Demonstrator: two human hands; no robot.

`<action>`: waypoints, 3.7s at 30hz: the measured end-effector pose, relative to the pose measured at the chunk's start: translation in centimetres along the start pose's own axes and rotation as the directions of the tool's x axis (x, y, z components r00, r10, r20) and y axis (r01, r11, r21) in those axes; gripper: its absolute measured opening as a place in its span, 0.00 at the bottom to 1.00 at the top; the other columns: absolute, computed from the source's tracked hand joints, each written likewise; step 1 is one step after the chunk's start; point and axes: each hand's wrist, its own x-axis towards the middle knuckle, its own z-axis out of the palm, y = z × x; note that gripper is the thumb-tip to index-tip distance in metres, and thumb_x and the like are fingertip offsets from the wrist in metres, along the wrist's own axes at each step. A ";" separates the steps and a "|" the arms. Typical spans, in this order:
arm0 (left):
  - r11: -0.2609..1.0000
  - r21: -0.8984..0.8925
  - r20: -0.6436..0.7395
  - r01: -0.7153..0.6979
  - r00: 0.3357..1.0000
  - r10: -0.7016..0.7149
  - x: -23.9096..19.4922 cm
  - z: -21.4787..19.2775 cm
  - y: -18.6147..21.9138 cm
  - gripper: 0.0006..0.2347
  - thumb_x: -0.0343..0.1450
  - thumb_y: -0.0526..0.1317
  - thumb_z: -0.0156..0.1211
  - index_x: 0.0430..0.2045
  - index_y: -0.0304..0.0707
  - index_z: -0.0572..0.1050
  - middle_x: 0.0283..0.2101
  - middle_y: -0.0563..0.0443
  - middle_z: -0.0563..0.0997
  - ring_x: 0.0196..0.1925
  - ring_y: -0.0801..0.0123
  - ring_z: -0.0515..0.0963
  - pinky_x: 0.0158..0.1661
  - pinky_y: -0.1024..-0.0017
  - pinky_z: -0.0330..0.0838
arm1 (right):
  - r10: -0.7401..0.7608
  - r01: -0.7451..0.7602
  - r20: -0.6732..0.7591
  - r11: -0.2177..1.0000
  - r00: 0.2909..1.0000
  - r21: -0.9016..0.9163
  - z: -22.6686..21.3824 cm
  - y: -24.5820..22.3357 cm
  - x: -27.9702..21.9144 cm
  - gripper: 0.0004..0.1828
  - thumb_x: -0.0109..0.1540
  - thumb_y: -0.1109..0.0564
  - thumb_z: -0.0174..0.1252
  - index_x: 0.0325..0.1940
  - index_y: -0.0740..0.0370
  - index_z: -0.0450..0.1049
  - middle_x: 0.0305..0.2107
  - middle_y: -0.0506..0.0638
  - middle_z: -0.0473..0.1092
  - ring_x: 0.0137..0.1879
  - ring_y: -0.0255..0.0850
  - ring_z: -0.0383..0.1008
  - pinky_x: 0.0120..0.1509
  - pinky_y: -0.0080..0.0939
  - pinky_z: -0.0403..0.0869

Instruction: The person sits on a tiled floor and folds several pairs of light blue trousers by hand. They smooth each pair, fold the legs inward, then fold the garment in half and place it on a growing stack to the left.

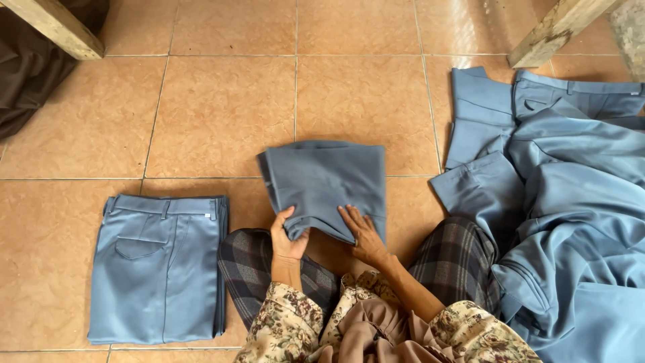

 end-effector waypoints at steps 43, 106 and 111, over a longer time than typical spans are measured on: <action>0.887 0.387 0.062 -0.253 0.967 0.248 -7.5 3.4 -2.6 0.35 0.63 0.32 0.76 0.67 0.47 0.66 0.63 0.36 0.71 0.64 0.47 0.71 0.58 0.47 0.69 | 0.569 0.043 0.262 -0.465 0.780 0.884 -2.0 18.9 7.9 0.16 0.58 0.51 0.72 0.43 0.57 0.76 0.46 0.49 0.75 0.61 0.46 0.74 0.73 0.57 0.67; -0.571 0.820 0.540 0.040 0.272 0.796 -1.5 -2.4 11.2 0.24 0.71 0.52 0.57 0.63 0.49 0.67 0.69 0.34 0.63 0.75 0.37 0.55 0.68 0.33 0.37 | -0.347 0.214 -0.261 0.878 0.901 -0.429 2.4 -14.1 18.9 0.33 0.68 0.33 0.47 0.76 0.41 0.57 0.72 0.56 0.53 0.77 0.55 0.50 0.72 0.69 0.52; -0.654 0.756 0.627 -0.023 0.311 0.714 0.5 0.1 8.6 0.23 0.72 0.52 0.56 0.62 0.47 0.68 0.67 0.34 0.65 0.74 0.38 0.57 0.68 0.34 0.39 | -0.253 0.078 -0.387 0.906 0.887 -0.416 0.7 -8.6 17.4 0.33 0.67 0.33 0.51 0.74 0.43 0.62 0.68 0.57 0.59 0.75 0.54 0.55 0.72 0.68 0.53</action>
